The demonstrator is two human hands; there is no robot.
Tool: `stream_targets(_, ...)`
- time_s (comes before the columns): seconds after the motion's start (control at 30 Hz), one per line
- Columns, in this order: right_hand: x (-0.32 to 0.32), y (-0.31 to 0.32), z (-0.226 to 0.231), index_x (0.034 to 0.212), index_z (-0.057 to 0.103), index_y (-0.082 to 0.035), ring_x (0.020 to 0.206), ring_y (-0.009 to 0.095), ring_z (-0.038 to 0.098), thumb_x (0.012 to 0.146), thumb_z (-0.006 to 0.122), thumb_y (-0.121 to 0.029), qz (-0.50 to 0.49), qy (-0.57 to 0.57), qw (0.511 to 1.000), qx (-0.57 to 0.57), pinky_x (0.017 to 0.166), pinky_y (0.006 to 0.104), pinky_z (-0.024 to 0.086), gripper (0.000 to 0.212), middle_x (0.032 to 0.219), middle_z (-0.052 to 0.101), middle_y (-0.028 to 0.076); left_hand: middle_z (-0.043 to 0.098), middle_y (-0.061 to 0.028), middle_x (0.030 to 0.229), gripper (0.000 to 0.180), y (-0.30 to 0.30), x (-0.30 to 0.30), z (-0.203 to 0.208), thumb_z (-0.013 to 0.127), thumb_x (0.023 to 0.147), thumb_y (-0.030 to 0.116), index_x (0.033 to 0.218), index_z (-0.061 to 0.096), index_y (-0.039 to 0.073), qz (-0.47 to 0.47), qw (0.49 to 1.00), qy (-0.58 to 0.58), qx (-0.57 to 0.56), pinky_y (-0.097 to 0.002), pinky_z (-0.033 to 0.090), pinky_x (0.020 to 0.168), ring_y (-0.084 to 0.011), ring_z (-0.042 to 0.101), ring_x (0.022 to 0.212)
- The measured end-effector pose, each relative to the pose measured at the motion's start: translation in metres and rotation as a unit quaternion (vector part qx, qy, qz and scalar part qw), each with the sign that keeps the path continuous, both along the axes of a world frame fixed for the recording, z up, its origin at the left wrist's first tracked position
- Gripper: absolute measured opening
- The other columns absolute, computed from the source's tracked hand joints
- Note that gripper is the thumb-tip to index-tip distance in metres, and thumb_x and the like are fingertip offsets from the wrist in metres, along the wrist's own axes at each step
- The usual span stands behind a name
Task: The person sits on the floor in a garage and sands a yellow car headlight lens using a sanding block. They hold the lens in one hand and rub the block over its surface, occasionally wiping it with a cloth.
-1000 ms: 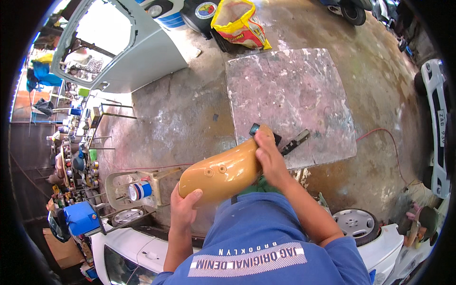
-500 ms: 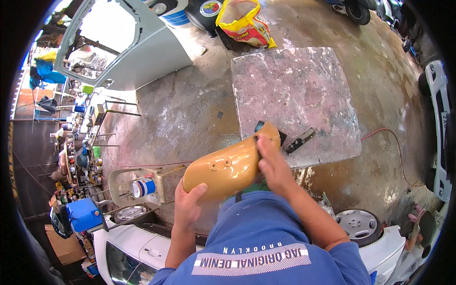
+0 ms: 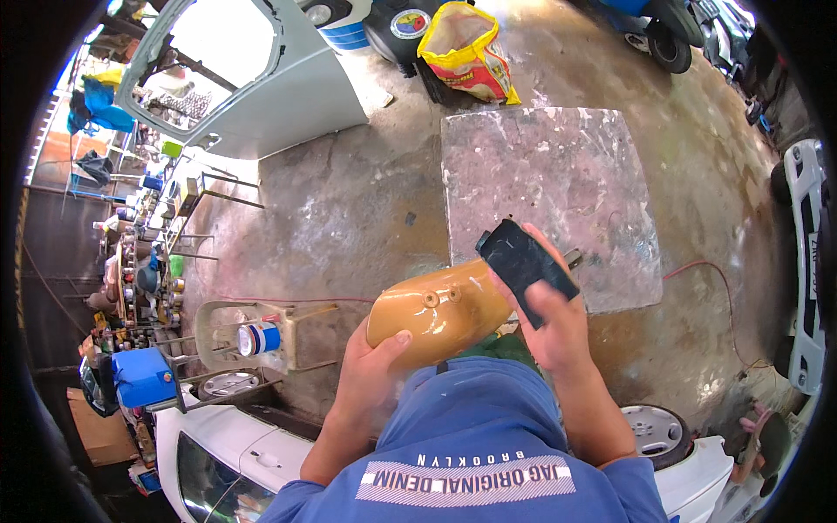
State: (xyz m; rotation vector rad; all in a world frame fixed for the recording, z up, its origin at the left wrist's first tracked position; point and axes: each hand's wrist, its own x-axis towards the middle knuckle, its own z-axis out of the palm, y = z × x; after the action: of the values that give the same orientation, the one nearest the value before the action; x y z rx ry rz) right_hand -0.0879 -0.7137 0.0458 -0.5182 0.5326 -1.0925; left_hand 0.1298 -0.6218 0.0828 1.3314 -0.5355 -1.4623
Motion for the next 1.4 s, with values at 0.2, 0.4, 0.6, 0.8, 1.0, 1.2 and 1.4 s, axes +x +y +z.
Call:
stream_targets(0.2, 0.025, 0.03, 0.01, 0.155, 0.026, 0.004, 0.151, 0.037, 0.024, 0.099, 0.053, -0.018, 0.137, 0.395, 0.826, -0.378, 0.123, 0.0523, 0.017, 0.066, 0.16, 0.025, 0.027, 0.062, -0.0143, 0.127, 0.046, -0.003, 0.005, 0.0, 0.054, 0.093, 0.001, 0.138, 0.048, -0.006, -0.039, 0.999, -0.001, -0.003, -0.0346, 0.05, 0.098, -0.021, 0.062, 0.114)
stream_targets(0.4, 0.042, 0.04, 0.004, 0.152, 0.024, 0.009, 0.148, 0.043, 0.028, 0.102, 0.05, -0.029, 0.083, 0.452, 0.774, -0.435, 0.12, 0.059, 0.018, 0.068, 0.157, 0.028, 0.03, 0.061, -0.0129, 0.126, 0.046, -0.002, 0.0, 0.002, 0.052, 0.094, -0.001, 0.139, 0.046, -0.005, -0.044, 0.999, -0.028, 0.013, -0.0335, 0.05, 0.098, -0.0202, 0.062, 0.113)
stream_targets(0.6, 0.054, 0.044, 0.002, 0.15, 0.024, 0.012, 0.144, 0.042, 0.035, 0.102, 0.05, -0.029, 0.052, 0.5, 0.729, -0.464, 0.121, 0.0573, 0.017, 0.069, 0.154, 0.033, 0.031, 0.062, -0.0114, 0.124, 0.046, -0.006, 0.003, 0.007, 0.053, 0.093, -0.003, 0.138, 0.048, -0.005, -0.054, 0.998, -0.032, 0.017, -0.031, 0.051, 0.096, -0.0178, 0.062, 0.111)
stream_targets(0.8, 0.059, 0.022, -0.001, 0.15, 0.025, 0.012, 0.144, 0.045, 0.033, 0.101, 0.051, -0.032, 0.084, 0.485, 0.768, -0.41, 0.121, 0.0573, 0.018, 0.071, 0.153, 0.033, 0.034, 0.063, -0.0088, 0.121, 0.041, 0.004, -0.001, -0.004, 0.056, 0.093, -0.001, 0.134, 0.052, -0.004, -0.07, 0.995, -0.069, 0.017, -0.0284, 0.05, 0.094, -0.0138, 0.061, 0.108)
stream_targets(1.0, 0.046, 0.058, 0.007, 0.151, 0.023, 0.012, 0.147, 0.044, 0.029, 0.101, 0.05, -0.032, 0.087, 0.487, 0.753, -0.433, 0.121, 0.0558, 0.017, 0.071, 0.156, 0.029, 0.032, 0.064, -0.0079, 0.119, 0.038, 0.003, -0.003, 0.001, 0.055, 0.095, 0.001, 0.133, 0.052, -0.004, -0.042, 0.996, -0.075, 0.023, -0.0284, 0.051, 0.092, -0.0137, 0.062, 0.106)
stream_targets(1.2, 0.061, 0.035, -0.001, 0.154, 0.023, 0.006, 0.15, 0.041, 0.026, 0.099, 0.054, -0.032, 0.057, 0.464, 0.776, -0.424, 0.122, 0.0544, 0.016, 0.073, 0.16, 0.027, 0.027, 0.063, -0.0111, 0.121, 0.041, -0.003, -0.007, 0.002, 0.054, 0.095, 0.001, 0.135, 0.051, -0.005, -0.046, 0.995, -0.086, 0.025, -0.0307, 0.051, 0.095, -0.0176, 0.063, 0.11)
stream_targets(1.4, 0.021, 0.044, -0.054, 0.155, 0.027, 0.0, 0.15, 0.039, 0.026, 0.095, 0.06, -0.027, 0.084, 0.481, 0.742, -0.46, 0.123, 0.0513, 0.018, 0.074, 0.16, 0.029, 0.024, 0.062, -0.017, 0.126, 0.043, -0.01, -0.007, 0.008, 0.054, 0.094, 0.002, 0.136, 0.048, -0.008, 0.007, 1.0, 0.011, -0.006, -0.0379, 0.053, 0.097, -0.0249, 0.063, 0.114)
